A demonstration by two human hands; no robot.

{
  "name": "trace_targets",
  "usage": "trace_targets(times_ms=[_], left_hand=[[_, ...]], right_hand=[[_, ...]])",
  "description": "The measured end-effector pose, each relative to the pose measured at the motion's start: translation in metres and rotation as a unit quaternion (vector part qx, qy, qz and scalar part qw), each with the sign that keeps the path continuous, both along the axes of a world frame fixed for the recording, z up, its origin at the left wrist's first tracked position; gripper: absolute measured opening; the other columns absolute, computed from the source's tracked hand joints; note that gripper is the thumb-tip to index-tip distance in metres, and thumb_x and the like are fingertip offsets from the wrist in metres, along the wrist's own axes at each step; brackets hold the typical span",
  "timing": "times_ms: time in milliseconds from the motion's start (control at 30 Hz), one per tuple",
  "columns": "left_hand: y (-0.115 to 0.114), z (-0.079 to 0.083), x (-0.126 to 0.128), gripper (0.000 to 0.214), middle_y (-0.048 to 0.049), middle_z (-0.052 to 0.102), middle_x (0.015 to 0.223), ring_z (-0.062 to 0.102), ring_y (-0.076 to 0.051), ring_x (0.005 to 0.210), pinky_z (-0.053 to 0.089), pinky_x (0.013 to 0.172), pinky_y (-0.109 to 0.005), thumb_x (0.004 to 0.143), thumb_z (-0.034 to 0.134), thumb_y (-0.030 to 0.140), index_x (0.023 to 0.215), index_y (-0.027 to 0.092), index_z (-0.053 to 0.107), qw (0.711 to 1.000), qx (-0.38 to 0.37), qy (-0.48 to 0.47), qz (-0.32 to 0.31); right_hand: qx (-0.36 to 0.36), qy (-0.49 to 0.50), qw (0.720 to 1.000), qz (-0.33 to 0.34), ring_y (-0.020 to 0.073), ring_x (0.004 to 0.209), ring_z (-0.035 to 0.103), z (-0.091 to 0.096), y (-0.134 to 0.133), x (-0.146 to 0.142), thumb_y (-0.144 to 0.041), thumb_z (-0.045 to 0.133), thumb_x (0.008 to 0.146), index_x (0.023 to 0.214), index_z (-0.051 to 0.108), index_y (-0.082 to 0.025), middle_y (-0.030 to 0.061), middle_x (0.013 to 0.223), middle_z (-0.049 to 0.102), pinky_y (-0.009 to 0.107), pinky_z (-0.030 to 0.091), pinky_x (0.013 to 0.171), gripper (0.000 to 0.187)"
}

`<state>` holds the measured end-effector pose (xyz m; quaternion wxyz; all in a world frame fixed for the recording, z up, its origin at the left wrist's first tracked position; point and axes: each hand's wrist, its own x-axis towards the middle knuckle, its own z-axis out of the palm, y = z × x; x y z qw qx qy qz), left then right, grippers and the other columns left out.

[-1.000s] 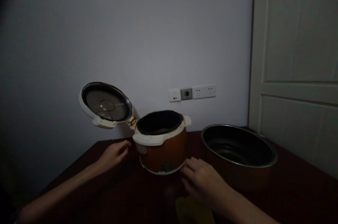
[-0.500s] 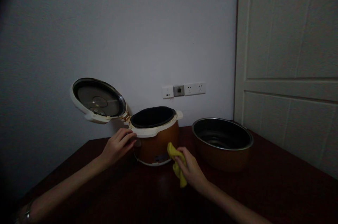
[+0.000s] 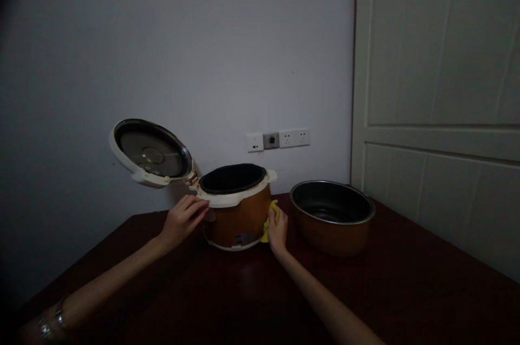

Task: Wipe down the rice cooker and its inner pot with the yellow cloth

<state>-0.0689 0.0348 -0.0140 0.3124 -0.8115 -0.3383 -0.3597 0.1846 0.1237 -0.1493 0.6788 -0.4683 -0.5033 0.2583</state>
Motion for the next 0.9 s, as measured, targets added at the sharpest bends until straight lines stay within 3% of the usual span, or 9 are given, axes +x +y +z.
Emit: trace_targets(times_ms=[100, 233, 300, 433, 533, 733, 900], left_hand=[[0.001, -0.002, 0.002, 0.016, -0.0048, 0.061, 0.083, 0.055, -0.017, 0.079, 0.047, 0.07, -0.029, 0.085, 0.052, 0.015, 0.098, 0.018, 0.062, 1.0, 0.008, -0.024, -0.003], [0.002, -0.008, 0.003, 0.025, -0.005, 0.062, 0.087, 0.056, -0.019, 0.083, 0.049, 0.072, -0.031, 0.081, 0.05, 0.008, 0.1, 0.019, 0.061, 0.999, 0.015, -0.04, 0.003], [0.001, -0.011, 0.003, 0.031, -0.0056, 0.062, 0.091, 0.055, -0.019, 0.085, 0.049, 0.074, -0.033, 0.079, 0.048, 0.005, 0.103, 0.019, 0.061, 0.999, 0.014, -0.044, 0.007], [0.002, -0.011, 0.002, 0.034, -0.0058, 0.063, 0.091, 0.055, -0.019, 0.085, 0.05, 0.074, -0.033, 0.078, 0.046, 0.001, 0.104, 0.018, 0.062, 0.999, 0.008, -0.047, 0.0], [0.003, -0.01, 0.001, 0.036, -0.0055, 0.063, 0.09, 0.056, -0.019, 0.085, 0.05, 0.073, -0.033, 0.079, 0.045, 0.001, 0.104, 0.02, 0.063, 0.999, 0.011, -0.043, -0.001], [0.003, -0.012, -0.002, 0.041, -0.0063, 0.063, 0.094, 0.056, -0.02, 0.088, 0.051, 0.075, -0.035, 0.081, 0.044, 0.001, 0.111, 0.022, 0.062, 0.999, 0.016, -0.043, -0.018], [0.002, -0.013, -0.003, 0.043, -0.0062, 0.063, 0.095, 0.055, -0.02, 0.089, 0.051, 0.075, -0.036, 0.082, 0.043, 0.001, 0.113, 0.023, 0.062, 0.998, 0.016, -0.046, -0.027]], right_hand=[[0.058, -0.009, 0.996, -0.059, 0.0221, 0.112, 0.049, 0.019, -0.005, -0.006, -0.049, 0.041, 0.086, 0.111, 0.057, -0.017, 0.0117, 0.111, 0.053, 0.038, 0.035, 0.102, 0.043], [0.117, -0.009, 0.991, -0.069, 0.0217, 0.113, 0.049, 0.048, -0.011, -0.015, -0.045, 0.041, 0.087, 0.115, 0.056, -0.016, 0.0122, 0.115, 0.051, 0.037, 0.037, 0.101, 0.042], [0.096, 0.004, 0.993, -0.07, 0.0219, 0.112, 0.05, 0.044, -0.01, -0.016, -0.045, 0.04, 0.087, 0.115, 0.056, -0.015, 0.0127, 0.114, 0.051, 0.037, 0.037, 0.1, 0.044], [0.029, 0.017, 0.998, -0.056, 0.0228, 0.109, 0.05, 0.013, -0.005, -0.011, -0.046, 0.041, 0.086, 0.112, 0.057, -0.013, 0.0133, 0.108, 0.053, 0.039, 0.036, 0.102, 0.046], [0.02, 0.001, 0.999, -0.045, 0.0229, 0.11, 0.05, 0.001, -0.004, -0.007, -0.046, 0.042, 0.085, 0.111, 0.058, -0.015, 0.0124, 0.109, 0.054, 0.041, 0.036, 0.102, 0.044], [0.115, -0.022, 0.99, -0.077, 0.023, 0.106, 0.051, 0.024, -0.014, -0.01, -0.043, 0.045, 0.086, 0.11, 0.055, -0.018, 0.0113, 0.109, 0.052, 0.04, 0.039, 0.098, 0.037], [0.207, -0.096, 0.971, -0.071, 0.0225, 0.103, 0.051, 0.042, -0.019, -0.009, -0.037, 0.048, 0.087, 0.106, 0.053, -0.019, 0.0096, 0.106, 0.051, 0.041, 0.042, 0.093, 0.026]])
